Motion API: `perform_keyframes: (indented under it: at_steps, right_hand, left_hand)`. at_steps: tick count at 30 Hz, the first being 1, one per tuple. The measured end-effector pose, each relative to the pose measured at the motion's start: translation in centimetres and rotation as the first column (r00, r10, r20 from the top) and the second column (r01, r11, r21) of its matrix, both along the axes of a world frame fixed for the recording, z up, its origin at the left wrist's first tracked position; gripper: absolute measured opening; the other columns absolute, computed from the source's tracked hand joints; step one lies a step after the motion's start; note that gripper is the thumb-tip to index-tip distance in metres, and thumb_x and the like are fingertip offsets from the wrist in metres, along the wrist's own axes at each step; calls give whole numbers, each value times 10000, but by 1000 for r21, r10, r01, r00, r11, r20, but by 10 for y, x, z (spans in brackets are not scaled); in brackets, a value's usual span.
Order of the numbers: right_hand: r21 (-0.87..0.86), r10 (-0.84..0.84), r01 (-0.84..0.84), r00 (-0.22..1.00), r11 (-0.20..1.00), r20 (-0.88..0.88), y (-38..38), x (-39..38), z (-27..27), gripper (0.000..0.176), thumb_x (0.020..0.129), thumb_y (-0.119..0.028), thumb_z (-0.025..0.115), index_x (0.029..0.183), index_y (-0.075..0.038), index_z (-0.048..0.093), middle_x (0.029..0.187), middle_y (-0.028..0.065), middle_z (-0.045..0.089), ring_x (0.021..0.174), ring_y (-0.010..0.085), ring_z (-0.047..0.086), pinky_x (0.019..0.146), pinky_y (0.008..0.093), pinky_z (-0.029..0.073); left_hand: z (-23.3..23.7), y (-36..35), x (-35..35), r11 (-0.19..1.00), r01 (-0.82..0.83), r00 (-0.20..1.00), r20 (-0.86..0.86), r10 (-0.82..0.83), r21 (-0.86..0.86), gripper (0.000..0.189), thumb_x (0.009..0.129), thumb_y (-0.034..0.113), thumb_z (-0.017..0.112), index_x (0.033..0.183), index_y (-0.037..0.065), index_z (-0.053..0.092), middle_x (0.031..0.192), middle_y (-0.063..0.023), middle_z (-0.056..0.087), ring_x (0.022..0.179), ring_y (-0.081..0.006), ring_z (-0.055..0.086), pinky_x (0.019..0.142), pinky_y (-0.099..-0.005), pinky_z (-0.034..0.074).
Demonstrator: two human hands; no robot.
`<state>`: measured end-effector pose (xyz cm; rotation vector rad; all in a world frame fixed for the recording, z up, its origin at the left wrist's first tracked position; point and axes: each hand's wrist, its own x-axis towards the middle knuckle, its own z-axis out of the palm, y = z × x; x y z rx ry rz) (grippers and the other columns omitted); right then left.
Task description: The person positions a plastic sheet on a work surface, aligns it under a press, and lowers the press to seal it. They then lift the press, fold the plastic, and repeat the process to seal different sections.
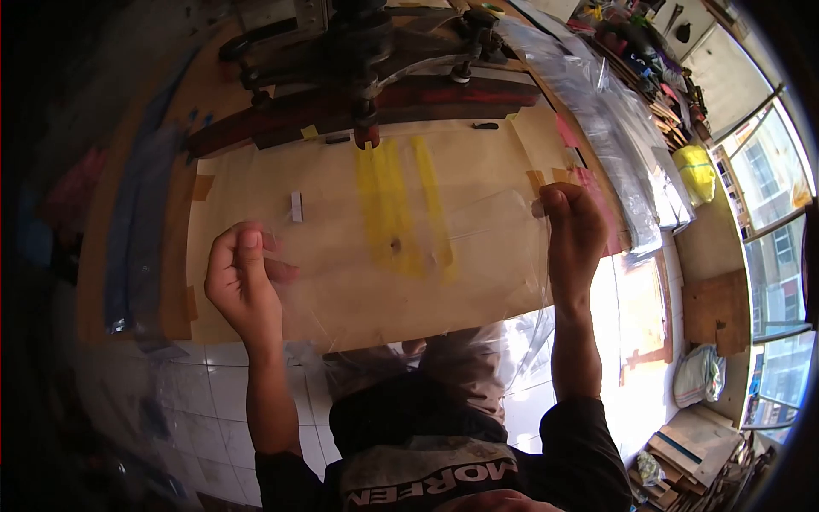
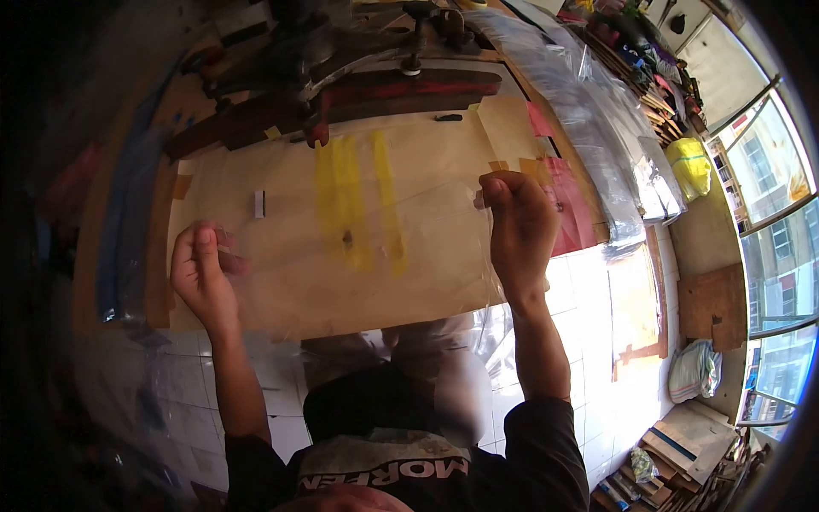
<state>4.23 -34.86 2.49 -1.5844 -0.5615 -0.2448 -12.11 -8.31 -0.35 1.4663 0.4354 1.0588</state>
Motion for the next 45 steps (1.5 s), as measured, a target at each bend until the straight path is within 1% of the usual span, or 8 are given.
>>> perform_keyframes:
  at_steps: [8,10,14,19,22,24,32,45]
  right_hand:
    - [-64,-78,81,996,995,41,-9,-3,7,158,968,-103,485,872,12,537,838,79,655,814,126,626,838,291,463]
    - [-132,-11,83,882,988,471,-18,4,9,198,989,-113,413,860,-3,516,827,86,657,862,162,647,972,372,417]
    - [-48,129,-125,803,991,582,-19,9,25,284,1010,-257,376,863,-25,446,742,111,582,1014,341,628,1068,541,303]
    - [-5,317,-370,789,929,526,-32,9,22,251,1014,-232,342,938,-1,405,734,108,534,965,294,654,1020,451,397]
    - [-177,84,41,761,983,644,-45,12,19,213,1014,-200,344,972,3,390,716,101,518,752,235,661,860,379,502]
    - [-42,215,-222,851,974,479,-36,1,25,189,1011,-157,355,972,19,413,724,83,515,576,152,557,678,286,504]
    - [-99,51,-26,966,995,252,-36,-15,46,142,979,-120,435,928,-7,505,714,27,501,633,66,471,574,218,398]
    - [-269,164,-299,888,916,-429,-5,72,-16,181,957,-169,485,861,-19,517,593,1,453,429,61,389,370,244,323]
  left_hand:
    - [9,-11,4,916,-210,978,69,199,342,209,967,193,518,970,-11,564,754,-55,595,439,-25,430,370,-188,384]
    - [20,-14,-1,914,-234,972,110,209,330,153,956,124,527,950,-21,574,727,-57,596,438,-43,463,375,-196,409]
    - [38,-21,-10,940,-180,982,115,153,289,156,957,129,526,950,-20,571,721,-52,594,415,-36,440,358,-189,372]
    - [47,-26,-13,956,-144,989,79,128,255,164,957,145,530,959,-14,570,717,-47,593,398,-28,419,354,-189,356]
    - [49,-29,-16,959,-145,989,69,132,244,160,957,140,529,963,-14,571,715,-47,593,400,-26,418,354,-189,355]
    - [47,-27,-16,948,-162,986,87,144,275,160,958,138,527,964,-15,572,714,-47,593,402,-27,420,353,-188,353]
    - [52,-32,-18,956,-147,988,81,130,256,146,955,122,524,950,-12,583,693,-38,587,432,-31,455,351,-190,352]
    - [22,6,50,960,186,804,-593,-27,208,146,922,99,533,860,-28,572,523,-56,508,367,-130,483,361,-297,368]
